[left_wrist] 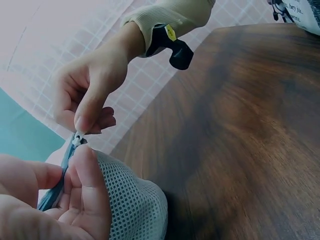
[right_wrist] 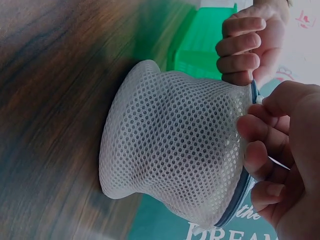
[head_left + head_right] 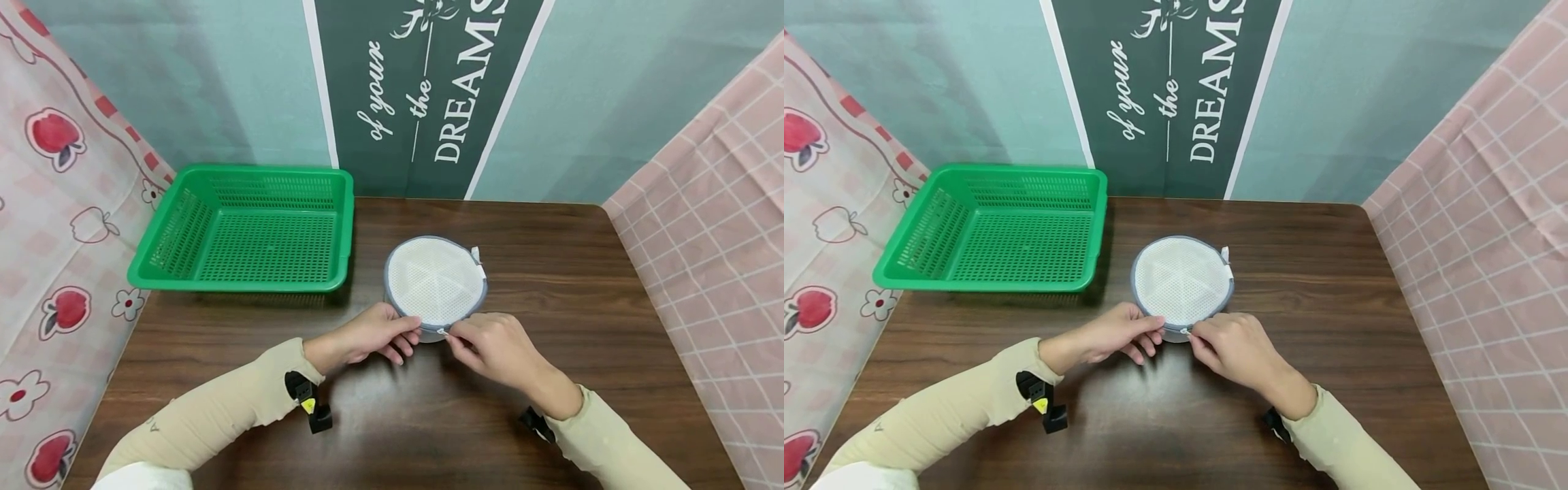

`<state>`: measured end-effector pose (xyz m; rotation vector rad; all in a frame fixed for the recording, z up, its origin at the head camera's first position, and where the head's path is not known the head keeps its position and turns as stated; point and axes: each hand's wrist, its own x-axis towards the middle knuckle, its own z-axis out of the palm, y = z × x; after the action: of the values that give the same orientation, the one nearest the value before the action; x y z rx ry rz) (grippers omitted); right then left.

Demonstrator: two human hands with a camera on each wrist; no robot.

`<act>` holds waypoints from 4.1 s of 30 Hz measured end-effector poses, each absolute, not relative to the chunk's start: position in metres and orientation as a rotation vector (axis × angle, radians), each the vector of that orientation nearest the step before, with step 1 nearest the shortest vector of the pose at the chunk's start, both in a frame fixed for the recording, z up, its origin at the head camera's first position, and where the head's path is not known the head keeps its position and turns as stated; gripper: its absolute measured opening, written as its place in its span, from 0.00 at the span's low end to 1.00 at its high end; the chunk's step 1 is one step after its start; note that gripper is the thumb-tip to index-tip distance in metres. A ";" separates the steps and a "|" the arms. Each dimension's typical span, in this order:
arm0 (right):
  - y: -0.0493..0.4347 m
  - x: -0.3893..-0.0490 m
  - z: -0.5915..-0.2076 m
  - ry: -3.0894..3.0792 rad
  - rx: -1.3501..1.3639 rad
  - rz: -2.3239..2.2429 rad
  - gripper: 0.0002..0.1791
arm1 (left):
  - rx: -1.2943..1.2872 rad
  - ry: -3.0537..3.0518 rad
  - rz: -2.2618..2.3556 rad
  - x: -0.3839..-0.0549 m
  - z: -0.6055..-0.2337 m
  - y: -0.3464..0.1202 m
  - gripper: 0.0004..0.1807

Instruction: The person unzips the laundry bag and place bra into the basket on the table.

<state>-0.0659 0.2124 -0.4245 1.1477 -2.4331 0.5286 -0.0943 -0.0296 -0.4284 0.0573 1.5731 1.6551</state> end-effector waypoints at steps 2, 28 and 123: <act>0.213 -0.067 -0.423 -2.433 1.149 0.526 0.11 | 0.058 1.582 1.645 -0.096 -0.428 -0.030 0.17; 0.258 -0.085 -0.420 -2.558 0.967 0.517 0.09 | 0.044 1.607 1.585 -0.105 -0.425 -0.038 0.14; 0.206 -0.070 -0.397 -2.471 1.051 0.443 0.08 | 0.600 2.117 1.692 -0.120 -0.475 -0.068 0.44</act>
<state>-0.0702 0.2064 -0.3969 1.0514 -2.4707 0.4429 -0.1198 -0.0677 -0.4747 0.6004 2.1168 1.6922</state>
